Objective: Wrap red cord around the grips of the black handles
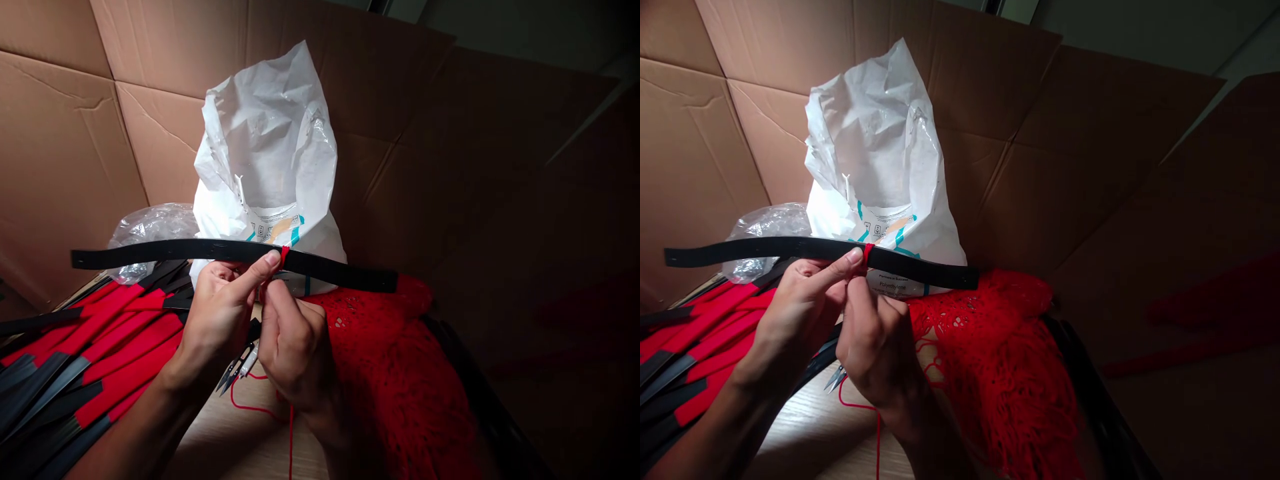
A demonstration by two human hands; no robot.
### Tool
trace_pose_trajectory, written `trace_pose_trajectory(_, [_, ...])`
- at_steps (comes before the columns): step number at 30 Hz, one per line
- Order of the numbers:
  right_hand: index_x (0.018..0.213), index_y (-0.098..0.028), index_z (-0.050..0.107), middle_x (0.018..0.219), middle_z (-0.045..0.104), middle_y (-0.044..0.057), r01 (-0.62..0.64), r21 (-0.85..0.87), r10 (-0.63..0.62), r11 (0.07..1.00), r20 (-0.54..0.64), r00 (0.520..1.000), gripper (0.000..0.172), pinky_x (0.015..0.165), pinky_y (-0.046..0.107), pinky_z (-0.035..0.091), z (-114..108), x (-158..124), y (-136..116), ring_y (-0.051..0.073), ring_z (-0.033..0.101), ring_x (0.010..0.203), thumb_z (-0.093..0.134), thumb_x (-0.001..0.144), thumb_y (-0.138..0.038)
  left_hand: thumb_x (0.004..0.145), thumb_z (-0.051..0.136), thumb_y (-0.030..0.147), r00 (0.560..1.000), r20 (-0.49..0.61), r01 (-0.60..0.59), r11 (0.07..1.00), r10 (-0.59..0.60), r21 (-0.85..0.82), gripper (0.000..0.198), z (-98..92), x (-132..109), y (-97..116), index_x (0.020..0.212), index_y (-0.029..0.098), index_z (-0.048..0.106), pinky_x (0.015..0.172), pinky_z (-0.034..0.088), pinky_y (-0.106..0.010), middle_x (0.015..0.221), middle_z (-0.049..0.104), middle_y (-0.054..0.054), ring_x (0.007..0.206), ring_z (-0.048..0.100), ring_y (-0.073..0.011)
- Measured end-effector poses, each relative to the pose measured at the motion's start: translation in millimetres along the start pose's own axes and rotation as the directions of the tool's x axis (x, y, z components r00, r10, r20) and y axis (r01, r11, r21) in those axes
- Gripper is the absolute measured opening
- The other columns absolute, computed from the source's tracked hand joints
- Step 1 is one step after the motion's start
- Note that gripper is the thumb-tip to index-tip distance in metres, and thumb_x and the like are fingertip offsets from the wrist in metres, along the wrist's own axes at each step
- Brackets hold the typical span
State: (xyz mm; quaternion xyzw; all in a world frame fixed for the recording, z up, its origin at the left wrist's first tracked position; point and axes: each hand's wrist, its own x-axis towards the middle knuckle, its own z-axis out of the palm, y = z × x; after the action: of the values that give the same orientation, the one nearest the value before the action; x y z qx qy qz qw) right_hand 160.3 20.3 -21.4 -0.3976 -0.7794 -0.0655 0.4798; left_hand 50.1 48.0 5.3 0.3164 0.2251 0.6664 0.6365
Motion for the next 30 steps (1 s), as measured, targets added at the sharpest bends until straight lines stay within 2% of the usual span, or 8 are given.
trace_pose_trajectory(4, [0.089, -0.016, 0.066, 0.064, 0.061, 0.000, 0.035, -0.025, -0.035, 0.999, -0.015, 0.999, 0.023, 0.055, 0.028, 0.041, -19.0, 0.6, 1.1, 0.011, 0.057, 0.052, 0.051, 0.103, -0.005, 0.080, 0.095, 0.032, 0.991, 0.008, -0.134, 0.955, 0.137, 0.263, 0.022, -9.3, 1.5, 0.2, 0.088, 0.013, 0.087, 0.082, 0.061, -0.029, 0.087, 0.083, -0.009, 0.085, 0.077, -0.0207])
trace_pose_trajectory(7, [0.091, -0.014, 0.068, 0.067, 0.065, 0.002, 0.052, -0.053, -0.054, 0.997, -0.026, 0.998, 0.022, 0.059, 0.028, 0.044, -32.8, 4.0, 1.8, 0.012, 0.063, 0.056, 0.053, 0.104, -0.005, 0.080, 0.095, 0.035, 0.989, 0.033, -0.146, 0.916, 0.144, 0.374, 0.023, -9.3, -3.1, 4.1, 0.091, 0.016, 0.088, 0.077, 0.063, -0.028, 0.087, 0.084, -0.009, 0.085, 0.079, -0.0228])
trace_pose_trajectory(11, [0.091, -0.016, 0.068, 0.075, 0.073, 0.002, 0.060, -0.096, -0.068, 0.994, -0.082, 0.994, 0.020, 0.065, 0.025, 0.049, -47.0, 7.8, 5.0, 0.012, 0.070, 0.065, 0.057, 0.104, -0.005, 0.081, 0.094, 0.034, 0.992, 0.076, -0.124, 0.871, 0.100, 0.475, 0.019, -3.9, -10.8, 10.6, 0.087, 0.017, 0.087, 0.062, 0.061, -0.024, 0.075, 0.081, -0.006, 0.065, 0.075, -0.0176])
trace_pose_trajectory(13, [0.093, -0.017, 0.068, 0.078, 0.075, 0.001, 0.063, -0.122, -0.077, 0.990, -0.115, 0.990, 0.020, 0.067, 0.024, 0.049, -51.7, 7.7, 8.4, 0.010, 0.071, 0.067, 0.057, 0.104, -0.004, 0.084, 0.092, 0.036, 0.992, 0.095, -0.121, 0.840, 0.082, 0.529, 0.020, -2.6, -13.2, 12.4, 0.086, 0.016, 0.087, 0.059, 0.059, -0.022, 0.073, 0.081, -0.006, 0.062, 0.074, -0.0170])
trace_pose_trajectory(18, [0.097, -0.017, 0.070, 0.081, 0.077, 0.000, 0.065, -0.193, -0.100, 0.979, -0.179, 0.979, 0.015, 0.069, 0.023, 0.050, -57.7, 6.1, 15.5, 0.009, 0.071, 0.069, 0.063, 0.103, -0.006, 0.083, 0.093, 0.031, 0.976, 0.207, -0.183, 0.791, 0.073, 0.584, 0.015, -4.0, -16.6, 14.3, 0.085, 0.018, 0.087, 0.064, 0.062, -0.024, 0.080, 0.084, -0.007, 0.074, 0.080, -0.0216])
trace_pose_trajectory(22, [0.094, -0.018, 0.069, 0.079, 0.076, -0.003, 0.055, -0.164, -0.087, 0.985, -0.193, 0.977, 0.018, 0.069, 0.021, 0.050, -59.9, 7.0, 16.2, 0.007, 0.069, 0.067, 0.061, 0.104, -0.005, 0.083, 0.093, 0.030, 0.964, 0.247, -0.226, 0.781, 0.095, 0.582, 0.010, -5.2, -22.5, 17.3, 0.085, 0.021, 0.088, 0.067, 0.065, -0.025, 0.082, 0.085, -0.005, 0.075, 0.080, -0.0213])
trace_pose_trajectory(26, [0.096, -0.017, 0.071, 0.081, 0.077, -0.002, 0.056, -0.166, -0.089, 0.984, -0.202, 0.975, 0.016, 0.070, 0.020, 0.051, -60.8, 7.3, 16.9, 0.007, 0.070, 0.069, 0.061, 0.105, -0.008, 0.088, 0.089, 0.027, 0.959, 0.276, -0.222, 0.788, 0.069, 0.574, 0.001, -4.6, -28.0, 22.2, 0.090, 0.027, 0.089, 0.076, 0.067, -0.022, 0.089, 0.087, -0.002, 0.083, 0.083, -0.0198])
trace_pose_trajectory(30, [0.100, -0.015, 0.074, 0.080, 0.077, -0.001, 0.061, -0.153, -0.091, 0.986, -0.197, 0.976, 0.014, 0.071, 0.020, 0.052, -60.8, 6.4, 20.0, 0.008, 0.072, 0.071, 0.062, 0.106, -0.011, 0.088, 0.088, 0.019, 0.945, 0.322, -0.240, 0.787, 0.055, 0.568, 0.016, -5.6, -30.4, 27.1, 0.096, 0.032, 0.090, 0.082, 0.068, -0.021, 0.096, 0.087, 0.001, 0.089, 0.084, -0.0196])
